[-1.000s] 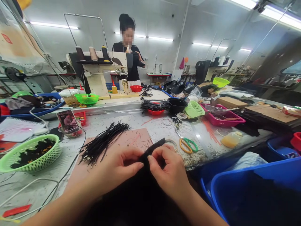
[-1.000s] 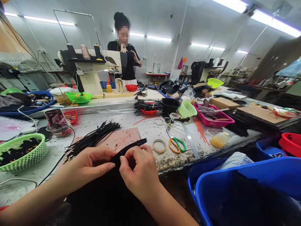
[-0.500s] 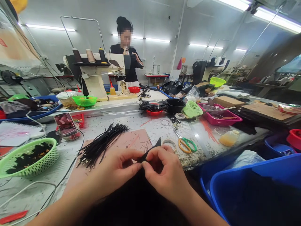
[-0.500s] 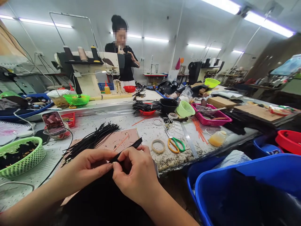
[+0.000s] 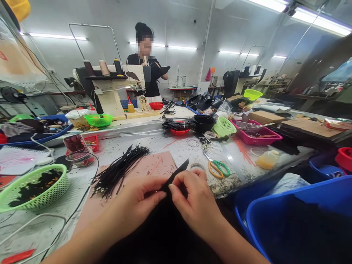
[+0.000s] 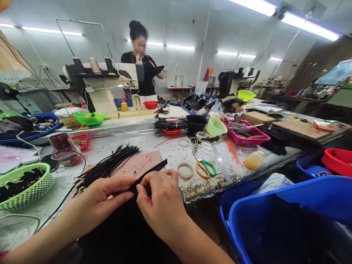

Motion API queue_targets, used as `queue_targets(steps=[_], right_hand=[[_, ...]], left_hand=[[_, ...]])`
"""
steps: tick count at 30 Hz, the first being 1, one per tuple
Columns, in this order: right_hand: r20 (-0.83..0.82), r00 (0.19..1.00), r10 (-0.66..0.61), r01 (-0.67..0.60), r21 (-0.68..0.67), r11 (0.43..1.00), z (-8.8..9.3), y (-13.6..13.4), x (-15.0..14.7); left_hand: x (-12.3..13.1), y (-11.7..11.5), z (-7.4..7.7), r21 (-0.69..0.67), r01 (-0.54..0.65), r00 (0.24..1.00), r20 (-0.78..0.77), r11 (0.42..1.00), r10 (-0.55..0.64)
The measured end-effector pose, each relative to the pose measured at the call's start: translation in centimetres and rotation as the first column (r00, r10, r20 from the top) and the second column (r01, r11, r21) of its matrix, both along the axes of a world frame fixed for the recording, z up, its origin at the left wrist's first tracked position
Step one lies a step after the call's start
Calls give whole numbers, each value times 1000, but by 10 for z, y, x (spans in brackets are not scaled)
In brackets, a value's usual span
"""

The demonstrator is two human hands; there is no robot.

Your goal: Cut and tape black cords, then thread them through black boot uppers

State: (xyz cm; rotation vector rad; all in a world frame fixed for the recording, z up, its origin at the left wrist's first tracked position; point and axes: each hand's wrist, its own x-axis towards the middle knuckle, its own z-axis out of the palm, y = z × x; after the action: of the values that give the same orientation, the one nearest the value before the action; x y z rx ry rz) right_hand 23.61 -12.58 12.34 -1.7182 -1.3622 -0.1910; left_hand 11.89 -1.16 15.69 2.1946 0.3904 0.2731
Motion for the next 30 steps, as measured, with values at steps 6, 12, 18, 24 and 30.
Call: queue_targets(steps=[6, 12, 18, 24, 30], right_hand=[[-31, 1000, -2, 2, 0, 1000, -1, 0, -1], [-70, 998, -8, 7, -6, 1000, 1, -1, -2], [-143, 986, -81, 82, 4, 997, -6, -2, 6], [22, 1000, 21, -22, 68, 997, 3, -3, 18], [-138, 981, 136, -145, -63, 987, 1, -4, 39]], left_hand=[[1, -3, 1, 10, -27, 999, 37, 1000, 26], [-1, -5, -5, 89, -52, 997, 67, 995, 46], [1, -5, -3, 49, -25, 999, 38, 999, 23], [10, -3, -4, -150, -33, 998, 51, 988, 41], [-5, 0, -25, -616, -69, 992, 44, 785, 121]])
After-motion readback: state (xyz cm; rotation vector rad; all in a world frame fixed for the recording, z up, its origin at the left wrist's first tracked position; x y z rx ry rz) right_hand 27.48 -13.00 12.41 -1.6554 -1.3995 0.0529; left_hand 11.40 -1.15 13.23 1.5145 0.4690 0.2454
